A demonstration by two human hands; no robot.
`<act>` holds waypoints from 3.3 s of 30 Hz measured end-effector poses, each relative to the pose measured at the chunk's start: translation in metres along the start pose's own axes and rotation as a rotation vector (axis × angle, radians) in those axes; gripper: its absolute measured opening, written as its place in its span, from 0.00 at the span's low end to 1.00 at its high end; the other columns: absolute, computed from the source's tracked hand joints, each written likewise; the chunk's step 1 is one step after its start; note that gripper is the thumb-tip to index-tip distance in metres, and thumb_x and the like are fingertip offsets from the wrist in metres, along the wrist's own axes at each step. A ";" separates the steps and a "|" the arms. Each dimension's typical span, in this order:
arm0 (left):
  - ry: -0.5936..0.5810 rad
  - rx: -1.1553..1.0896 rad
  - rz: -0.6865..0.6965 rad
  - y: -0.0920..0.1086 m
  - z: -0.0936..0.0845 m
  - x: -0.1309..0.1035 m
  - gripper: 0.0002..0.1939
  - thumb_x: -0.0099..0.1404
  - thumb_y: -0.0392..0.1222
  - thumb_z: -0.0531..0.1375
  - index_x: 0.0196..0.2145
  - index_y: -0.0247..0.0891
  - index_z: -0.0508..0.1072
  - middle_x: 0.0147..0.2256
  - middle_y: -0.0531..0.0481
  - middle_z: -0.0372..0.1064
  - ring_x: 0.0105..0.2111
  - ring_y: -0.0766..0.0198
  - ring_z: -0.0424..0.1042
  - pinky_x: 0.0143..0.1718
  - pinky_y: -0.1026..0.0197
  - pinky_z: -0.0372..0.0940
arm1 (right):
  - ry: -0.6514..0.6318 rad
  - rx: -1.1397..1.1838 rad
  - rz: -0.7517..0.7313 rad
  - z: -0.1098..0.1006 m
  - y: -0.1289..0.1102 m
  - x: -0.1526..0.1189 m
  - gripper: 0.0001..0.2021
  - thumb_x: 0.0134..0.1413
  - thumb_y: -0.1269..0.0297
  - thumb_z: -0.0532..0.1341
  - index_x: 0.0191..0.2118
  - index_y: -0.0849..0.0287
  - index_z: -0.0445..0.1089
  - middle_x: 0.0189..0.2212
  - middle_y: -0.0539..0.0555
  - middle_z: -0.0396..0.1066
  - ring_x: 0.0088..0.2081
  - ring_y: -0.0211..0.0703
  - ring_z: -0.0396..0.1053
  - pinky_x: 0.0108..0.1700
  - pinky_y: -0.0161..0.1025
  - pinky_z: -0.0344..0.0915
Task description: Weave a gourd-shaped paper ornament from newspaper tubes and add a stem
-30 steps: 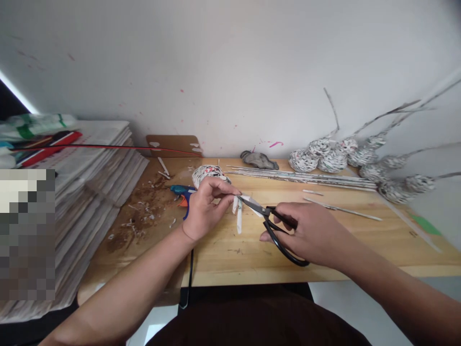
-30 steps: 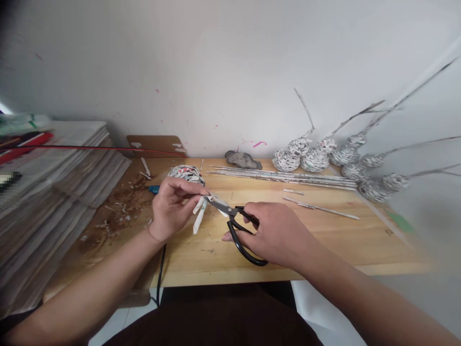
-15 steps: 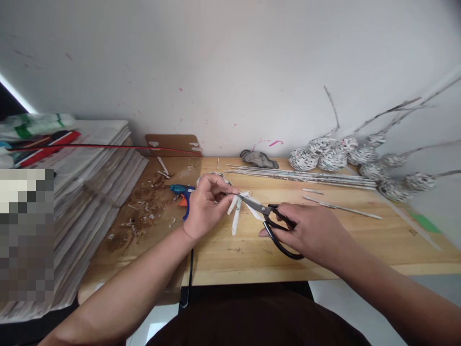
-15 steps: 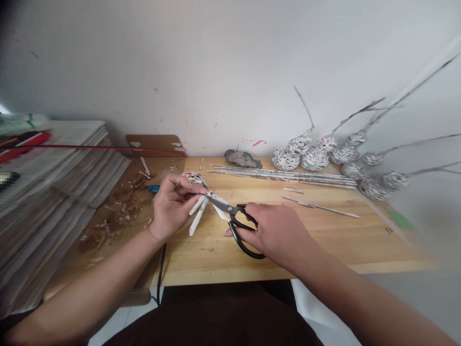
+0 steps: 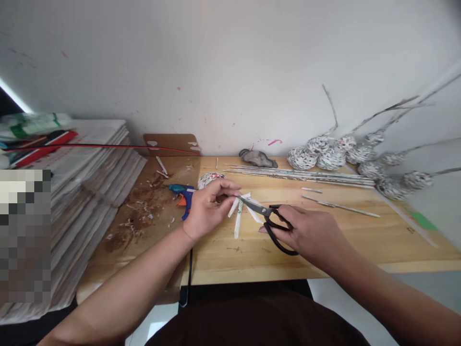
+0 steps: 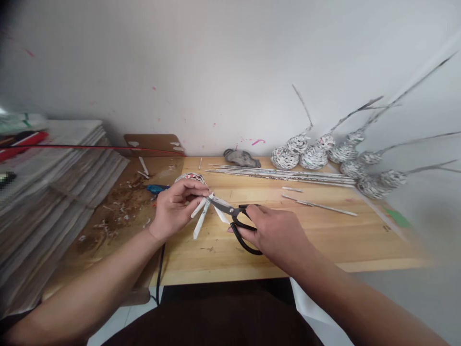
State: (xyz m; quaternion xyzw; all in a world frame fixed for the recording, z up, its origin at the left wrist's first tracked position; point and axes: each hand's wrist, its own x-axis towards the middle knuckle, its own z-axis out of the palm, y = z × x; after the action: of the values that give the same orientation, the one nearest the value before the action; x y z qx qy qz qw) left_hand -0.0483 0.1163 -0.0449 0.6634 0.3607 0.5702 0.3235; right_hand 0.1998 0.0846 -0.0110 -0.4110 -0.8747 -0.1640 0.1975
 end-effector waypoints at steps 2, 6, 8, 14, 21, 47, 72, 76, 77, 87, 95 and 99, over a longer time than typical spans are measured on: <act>-0.009 0.006 0.018 -0.001 0.000 0.000 0.10 0.63 0.33 0.64 0.43 0.37 0.74 0.36 0.46 0.81 0.39 0.62 0.82 0.40 0.67 0.76 | 0.001 0.009 0.002 0.003 0.000 -0.002 0.27 0.67 0.40 0.51 0.31 0.58 0.70 0.22 0.50 0.73 0.21 0.38 0.70 0.24 0.37 0.51; -0.032 0.000 0.042 -0.002 -0.001 0.000 0.13 0.63 0.30 0.64 0.46 0.38 0.74 0.37 0.47 0.81 0.39 0.63 0.82 0.40 0.67 0.75 | -0.084 0.118 0.088 0.008 0.002 -0.007 0.26 0.65 0.39 0.52 0.29 0.57 0.69 0.20 0.48 0.72 0.21 0.37 0.69 0.24 0.36 0.52; -0.026 -0.027 0.037 -0.003 -0.002 0.001 0.14 0.63 0.30 0.64 0.47 0.39 0.75 0.37 0.47 0.81 0.39 0.64 0.82 0.40 0.68 0.75 | -0.160 0.158 0.198 0.009 0.006 -0.009 0.25 0.62 0.39 0.55 0.27 0.56 0.67 0.20 0.48 0.71 0.21 0.38 0.68 0.24 0.35 0.53; 0.110 -0.108 0.027 0.004 -0.004 0.006 0.08 0.58 0.30 0.69 0.36 0.38 0.80 0.34 0.49 0.81 0.36 0.64 0.80 0.41 0.65 0.74 | -0.441 -0.003 0.400 0.022 0.037 -0.019 0.16 0.57 0.48 0.62 0.28 0.55 0.69 0.25 0.53 0.74 0.27 0.48 0.72 0.27 0.37 0.51; 0.300 -0.280 -0.168 0.013 -0.005 0.014 0.09 0.52 0.36 0.73 0.29 0.37 0.77 0.30 0.49 0.80 0.30 0.64 0.79 0.33 0.64 0.75 | -0.339 0.245 0.383 0.033 0.065 -0.010 0.07 0.55 0.60 0.62 0.33 0.56 0.73 0.33 0.56 0.78 0.36 0.51 0.74 0.35 0.41 0.64; 0.405 -0.396 -0.054 0.005 -0.007 0.015 0.05 0.58 0.40 0.71 0.32 0.40 0.79 0.29 0.54 0.74 0.29 0.69 0.73 0.32 0.67 0.71 | 0.409 1.133 0.413 0.046 -0.066 0.109 0.02 0.57 0.68 0.66 0.34 0.55 0.77 0.33 0.52 0.79 0.33 0.41 0.76 0.39 0.39 0.73; 0.378 -0.584 -0.307 0.003 -0.010 0.024 0.13 0.50 0.42 0.75 0.32 0.37 0.78 0.27 0.55 0.75 0.23 0.69 0.75 0.29 0.65 0.75 | 0.285 1.588 0.375 0.059 -0.056 0.111 0.04 0.58 0.64 0.65 0.38 0.57 0.73 0.33 0.50 0.74 0.28 0.35 0.73 0.30 0.34 0.74; 0.361 -0.559 -0.273 0.003 -0.012 0.023 0.12 0.52 0.44 0.74 0.31 0.38 0.78 0.27 0.53 0.75 0.22 0.69 0.74 0.24 0.66 0.73 | 0.225 1.553 0.335 0.051 -0.054 0.110 0.04 0.59 0.63 0.65 0.38 0.57 0.73 0.32 0.52 0.76 0.29 0.37 0.75 0.32 0.36 0.75; 0.367 -0.536 -0.250 0.003 -0.013 0.022 0.12 0.52 0.44 0.73 0.31 0.38 0.79 0.27 0.53 0.75 0.22 0.69 0.73 0.24 0.66 0.72 | 0.202 1.551 0.334 0.049 -0.054 0.110 0.05 0.59 0.63 0.65 0.37 0.58 0.73 0.32 0.52 0.76 0.28 0.37 0.75 0.32 0.36 0.75; 0.413 -0.470 -0.200 -0.002 -0.013 0.022 0.12 0.52 0.41 0.74 0.34 0.39 0.78 0.26 0.55 0.75 0.21 0.69 0.72 0.22 0.68 0.69 | 0.214 1.500 0.294 0.048 -0.056 0.106 0.04 0.55 0.72 0.63 0.34 0.56 0.74 0.32 0.51 0.74 0.30 0.38 0.75 0.30 0.35 0.74; 0.453 -0.301 -0.193 0.004 -0.003 0.009 0.09 0.61 0.46 0.68 0.32 0.38 0.80 0.35 0.48 0.78 0.33 0.63 0.77 0.36 0.61 0.74 | 0.264 1.449 0.404 0.050 -0.061 0.109 0.01 0.55 0.66 0.64 0.34 0.56 0.73 0.33 0.53 0.76 0.31 0.41 0.76 0.30 0.36 0.74; 0.351 -0.256 -0.080 0.008 -0.005 0.004 0.06 0.64 0.41 0.66 0.38 0.41 0.82 0.46 0.45 0.78 0.47 0.56 0.77 0.49 0.55 0.73 | 0.303 1.396 0.401 0.051 -0.058 0.109 0.01 0.56 0.67 0.63 0.34 0.55 0.73 0.33 0.52 0.76 0.30 0.41 0.74 0.32 0.37 0.74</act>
State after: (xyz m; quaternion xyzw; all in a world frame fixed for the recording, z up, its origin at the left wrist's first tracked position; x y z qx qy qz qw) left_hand -0.0519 0.1156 -0.0355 0.4927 0.3620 0.7049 0.3596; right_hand 0.0802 0.1433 -0.0100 -0.3148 -0.6470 0.4144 0.5573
